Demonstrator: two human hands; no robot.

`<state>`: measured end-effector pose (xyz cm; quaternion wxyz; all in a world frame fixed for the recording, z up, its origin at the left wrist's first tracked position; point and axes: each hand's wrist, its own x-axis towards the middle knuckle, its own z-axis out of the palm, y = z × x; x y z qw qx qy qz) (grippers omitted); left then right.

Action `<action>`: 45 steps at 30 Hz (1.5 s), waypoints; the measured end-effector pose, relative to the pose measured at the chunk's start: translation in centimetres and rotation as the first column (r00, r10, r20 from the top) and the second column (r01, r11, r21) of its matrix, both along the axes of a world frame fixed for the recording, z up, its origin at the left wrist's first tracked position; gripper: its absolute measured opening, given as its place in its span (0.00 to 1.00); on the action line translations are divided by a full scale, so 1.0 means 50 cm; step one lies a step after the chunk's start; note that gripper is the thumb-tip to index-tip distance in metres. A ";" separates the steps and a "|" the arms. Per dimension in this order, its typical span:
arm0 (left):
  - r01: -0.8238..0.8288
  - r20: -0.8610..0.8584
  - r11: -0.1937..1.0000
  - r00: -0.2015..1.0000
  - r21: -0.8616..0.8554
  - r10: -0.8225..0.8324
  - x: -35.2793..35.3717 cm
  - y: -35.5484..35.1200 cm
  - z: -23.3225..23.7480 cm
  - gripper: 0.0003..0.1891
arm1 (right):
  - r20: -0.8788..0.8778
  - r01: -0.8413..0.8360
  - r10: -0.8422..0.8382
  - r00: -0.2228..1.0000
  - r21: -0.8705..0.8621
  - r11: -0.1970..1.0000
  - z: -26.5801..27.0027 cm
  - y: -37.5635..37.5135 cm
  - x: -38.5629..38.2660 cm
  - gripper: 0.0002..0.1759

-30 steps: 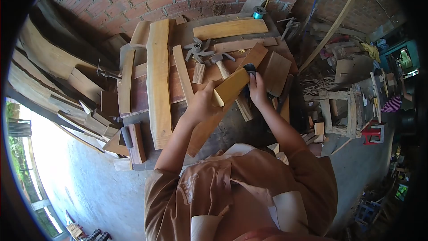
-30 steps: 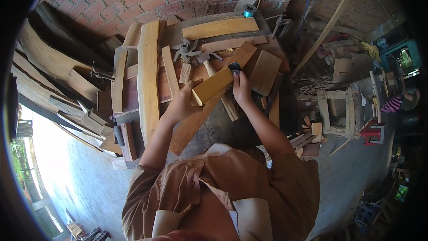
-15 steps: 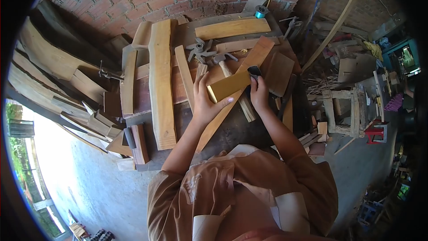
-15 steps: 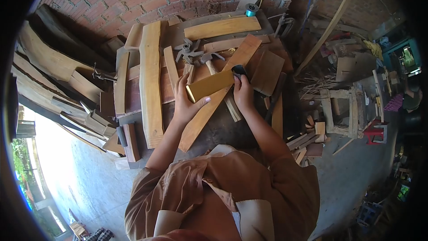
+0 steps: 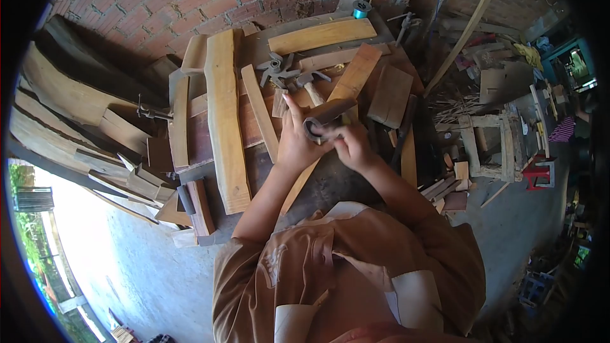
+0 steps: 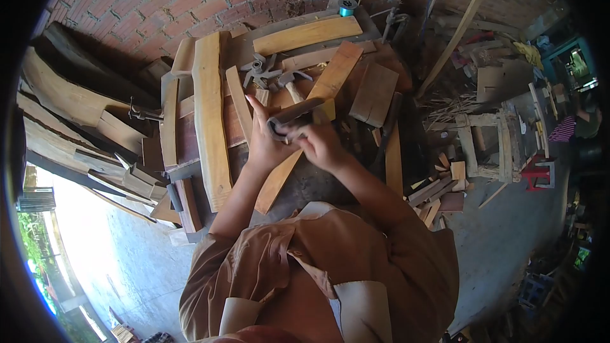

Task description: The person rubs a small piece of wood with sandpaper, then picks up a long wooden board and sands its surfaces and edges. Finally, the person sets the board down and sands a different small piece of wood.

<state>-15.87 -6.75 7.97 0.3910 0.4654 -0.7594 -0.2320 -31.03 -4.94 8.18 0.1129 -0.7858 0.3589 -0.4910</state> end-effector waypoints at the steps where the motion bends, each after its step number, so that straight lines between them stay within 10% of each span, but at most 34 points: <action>1: 0.003 0.000 1.000 1.000 0.002 -0.003 -0.001 -0.001 -0.001 0.62 | -0.048 0.141 -0.140 0.989 0.019 0.990 -0.037 -0.013 -0.012 0.05; 3: 0.000 -0.032 1.000 0.999 -0.020 -0.001 -0.002 -0.010 -0.004 0.62 | 0.138 0.237 -0.356 0.924 0.523 0.818 -0.093 -0.050 -0.039 0.04; 7: 0.135 0.182 0.943 0.980 -0.305 -0.082 -0.024 0.012 0.008 0.48 | 0.194 0.132 -0.204 0.960 0.329 0.935 -0.070 -0.036 -0.039 0.08; 23: 0.102 0.131 0.960 0.989 -0.261 -0.070 -0.026 -0.002 0.005 0.53 | 0.371 0.045 -0.257 0.893 0.493 0.869 -0.064 0.050 -0.010 0.09; 27: 0.111 0.123 0.953 0.989 -0.282 -0.078 -0.027 0.000 0.002 0.52 | 0.294 0.288 -0.424 0.857 0.410 0.865 -0.105 -0.024 -0.057 0.08; 34: 0.175 0.204 0.942 0.972 -0.287 -0.118 -0.057 0.012 0.029 0.42 | 0.391 0.041 -0.173 0.904 0.325 0.945 0.000 0.037 -0.006 0.07; 39: 0.299 0.325 0.907 0.925 -0.296 -0.199 -0.062 0.025 0.031 0.40 | 0.376 0.125 -0.365 0.851 0.531 0.838 -0.084 -0.003 -0.054 0.08; 45: 0.111 0.145 0.932 0.987 -0.344 -0.064 -0.055 0.017 0.015 0.46 | 0.412 0.155 -0.338 0.846 0.416 0.896 -0.022 0.057 0.000 0.09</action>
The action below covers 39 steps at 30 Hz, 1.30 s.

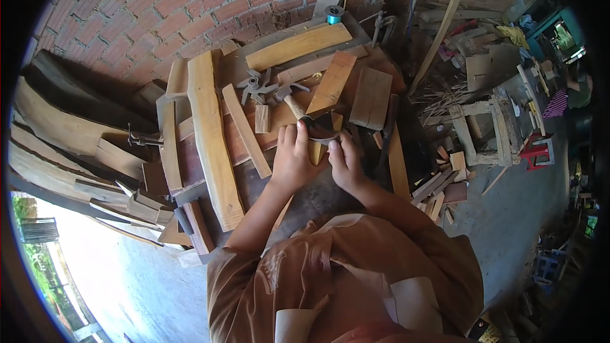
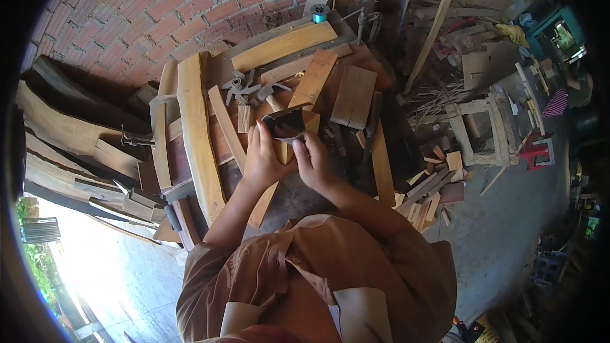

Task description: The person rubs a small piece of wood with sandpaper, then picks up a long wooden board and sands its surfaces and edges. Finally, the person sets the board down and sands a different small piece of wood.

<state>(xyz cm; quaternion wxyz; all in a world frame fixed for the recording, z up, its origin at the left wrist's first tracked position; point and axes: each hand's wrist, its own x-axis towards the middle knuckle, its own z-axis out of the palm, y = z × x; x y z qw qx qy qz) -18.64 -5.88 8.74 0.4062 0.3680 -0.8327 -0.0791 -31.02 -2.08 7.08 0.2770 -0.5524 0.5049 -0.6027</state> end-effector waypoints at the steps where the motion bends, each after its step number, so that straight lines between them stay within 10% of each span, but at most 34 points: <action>1: 0.010 0.038 0.999 0.999 0.032 -0.011 0.007 0.002 -0.002 0.46 | -0.103 0.035 -0.038 0.994 -0.031 0.999 -0.027 -0.016 -0.014 0.08; 3: 0.036 0.074 0.999 0.997 0.029 -0.038 0.015 0.001 -0.005 0.45 | -0.275 0.121 -0.113 0.955 0.012 0.993 -0.138 -0.070 -0.063 0.08; 12: -0.004 0.126 0.999 0.992 0.039 -0.001 0.020 0.011 0.000 0.43 | -0.145 0.041 -0.038 0.989 0.016 0.999 -0.046 0.001 -0.029 0.06; 14: -0.010 0.178 1.000 0.984 -0.024 0.014 0.027 0.013 0.001 0.41 | -0.378 0.068 -0.063 0.924 0.001 0.998 -0.075 -0.028 -0.062 0.06; 24: -0.053 0.111 0.999 0.992 -0.004 0.053 0.047 -0.008 -0.027 0.54 | -0.243 -0.031 0.004 0.970 -0.107 0.994 0.009 0.009 0.003 0.08; 31: -0.060 0.035 0.998 0.998 -0.010 0.060 0.044 -0.003 -0.039 0.53 | -0.418 0.210 -0.170 0.892 0.052 0.976 -0.077 -0.076 -0.069 0.05; 36: -0.114 0.012 0.993 0.993 -0.022 0.114 0.037 -0.007 -0.026 0.53 | -0.216 -0.125 0.095 0.972 -0.129 0.984 0.021 -0.009 0.022 0.05; 39: -0.078 -0.015 0.996 0.997 0.049 0.079 0.052 -0.011 -0.055 0.53 | -0.281 -0.080 0.090 0.955 0.047 0.996 -0.040 -0.042 -0.021 0.06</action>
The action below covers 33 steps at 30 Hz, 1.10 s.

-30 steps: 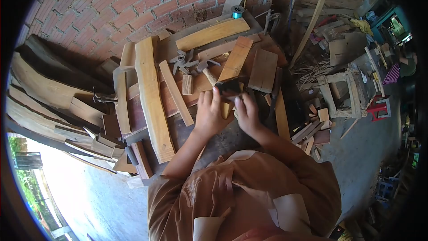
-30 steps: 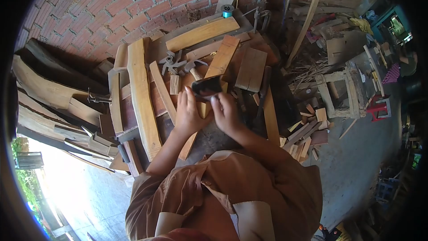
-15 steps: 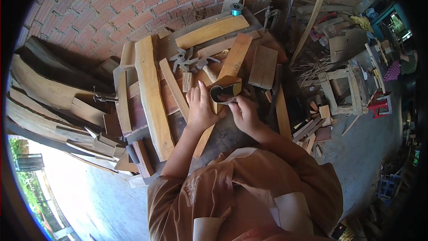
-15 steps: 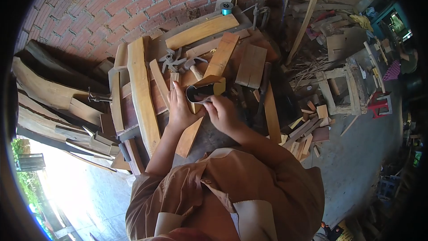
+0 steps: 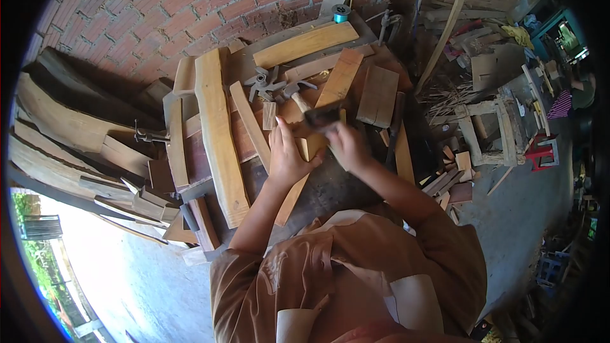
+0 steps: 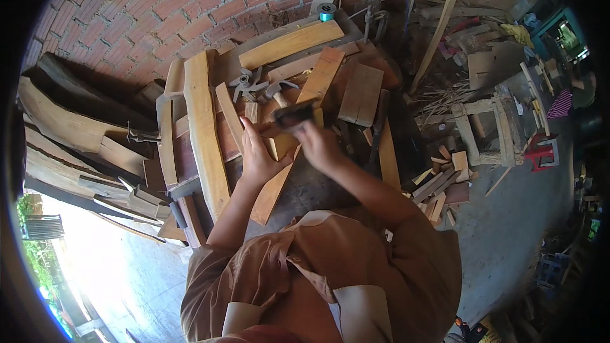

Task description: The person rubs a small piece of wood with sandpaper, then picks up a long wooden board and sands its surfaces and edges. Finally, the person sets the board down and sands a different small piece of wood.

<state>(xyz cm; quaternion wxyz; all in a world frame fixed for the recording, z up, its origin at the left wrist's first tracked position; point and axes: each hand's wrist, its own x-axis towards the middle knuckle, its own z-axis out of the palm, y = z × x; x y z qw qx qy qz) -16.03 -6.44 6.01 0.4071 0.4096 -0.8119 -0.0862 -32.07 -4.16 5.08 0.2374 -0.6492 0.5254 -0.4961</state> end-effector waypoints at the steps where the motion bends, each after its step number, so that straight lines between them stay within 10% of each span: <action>1: 0.024 -0.059 0.999 0.998 0.026 -0.022 0.004 -0.003 -0.009 0.52 | -0.023 0.082 -0.080 0.997 0.106 0.991 -0.019 -0.022 -0.020 0.06; 4: 0.031 0.133 0.999 0.991 -0.040 -0.026 -0.011 0.014 0.019 0.50 | 0.003 0.156 -0.156 0.988 0.041 0.987 -0.032 -0.061 -0.050 0.08; 11: 0.004 -0.043 0.998 0.999 0.069 -0.002 -0.011 -0.003 0.038 0.59 | 0.207 -0.062 0.088 0.974 -0.131 0.989 0.009 0.004 0.031 0.07; 13: -0.056 -0.163 0.953 0.981 0.297 0.109 0.005 -0.008 0.034 0.62 | -0.010 0.078 -0.078 0.997 0.276 0.958 -0.026 -0.030 -0.016 0.08; 15: -0.130 -0.130 0.932 0.975 0.338 0.183 0.019 -0.009 0.029 0.62 | 0.146 0.146 -0.149 0.978 0.029 0.989 -0.056 -0.085 -0.043 0.08; 19: -0.119 -0.199 0.889 0.954 0.442 0.226 0.011 -0.007 0.047 0.62 | -0.047 0.009 0.008 0.999 0.361 0.932 0.031 -0.045 0.022 0.07; 20: -0.090 -0.219 0.876 0.951 0.475 0.216 0.009 -0.005 0.053 0.62 | -0.018 -0.080 0.086 0.996 0.205 0.975 0.037 -0.027 0.047 0.07; 22: -0.065 -0.230 0.929 0.960 0.364 0.157 0.013 -0.013 0.036 0.62 | 0.002 -0.200 0.200 0.980 -0.071 0.977 0.068 -0.009 0.071 0.08; 29: -0.131 -0.220 0.923 0.950 0.362 0.221 0.014 -0.002 0.029 0.62 | 0.081 -0.026 0.032 0.996 -0.072 0.997 -0.063 -0.111 -0.023 0.06; 31: -0.128 -0.211 0.877 0.945 0.463 0.249 0.006 -0.003 0.049 0.61 | 0.005 -0.066 0.067 0.998 0.277 0.959 -0.006 -0.086 0.006 0.07; 33: -0.090 -0.235 0.941 0.956 0.326 0.174 0.008 -0.016 0.027 0.60 | 0.079 -0.224 0.217 0.973 0.091 0.970 0.038 -0.044 0.055 0.11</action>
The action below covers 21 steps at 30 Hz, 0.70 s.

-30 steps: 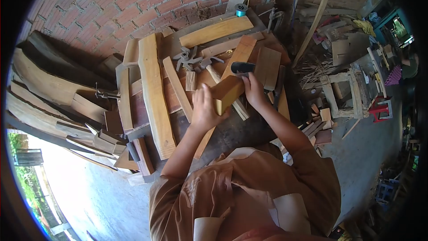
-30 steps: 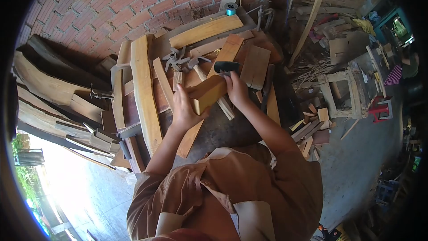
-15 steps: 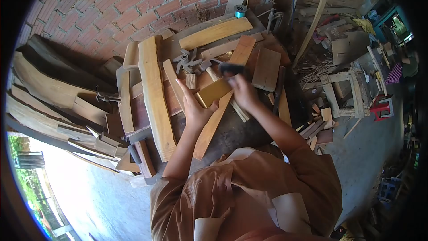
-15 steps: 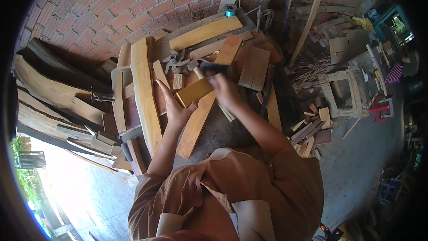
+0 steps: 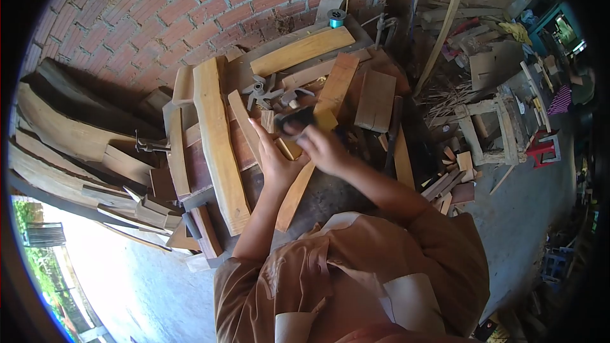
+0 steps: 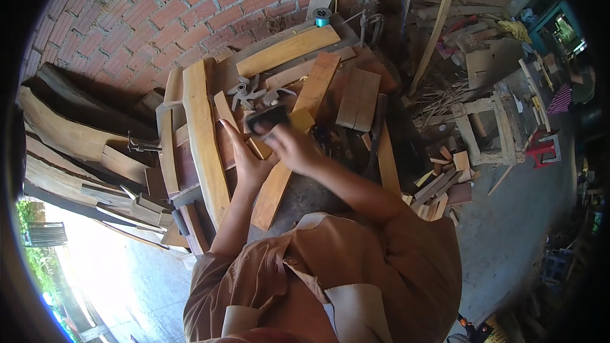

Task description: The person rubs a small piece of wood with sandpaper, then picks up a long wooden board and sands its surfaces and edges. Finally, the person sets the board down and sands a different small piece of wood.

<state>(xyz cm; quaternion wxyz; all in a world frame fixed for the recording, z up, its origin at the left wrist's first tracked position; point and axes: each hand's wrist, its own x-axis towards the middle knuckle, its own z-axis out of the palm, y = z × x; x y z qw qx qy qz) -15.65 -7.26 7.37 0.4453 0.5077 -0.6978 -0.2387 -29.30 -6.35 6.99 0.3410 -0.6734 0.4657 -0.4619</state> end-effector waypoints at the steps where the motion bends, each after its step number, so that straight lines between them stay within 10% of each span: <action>1: 0.041 0.016 0.989 0.999 -0.139 -0.039 0.003 0.000 -0.009 0.60 | -0.038 -0.070 0.066 0.997 -0.104 0.992 0.008 0.009 0.001 0.12; 4: -0.028 0.094 0.996 0.995 0.088 0.020 0.013 0.017 0.001 0.61 | 0.084 -0.036 0.049 0.995 -0.157 0.987 -0.032 -0.011 -0.011 0.14; 6: -0.060 0.083 0.995 0.995 0.085 0.053 0.017 0.015 -0.005 0.55 | -0.004 0.186 -0.188 0.982 0.159 0.970 -0.054 -0.032 -0.065 0.09; 9: -0.053 0.165 0.998 0.985 0.025 0.048 0.002 0.027 0.014 0.33 | 0.012 0.291 -0.293 0.956 0.087 0.953 -0.135 -0.071 -0.103 0.11; 21: 0.117 0.222 0.989 0.966 0.096 -0.135 0.012 0.017 0.044 0.30 | 0.121 0.397 -0.393 0.912 -0.019 0.917 -0.126 -0.071 -0.080 0.12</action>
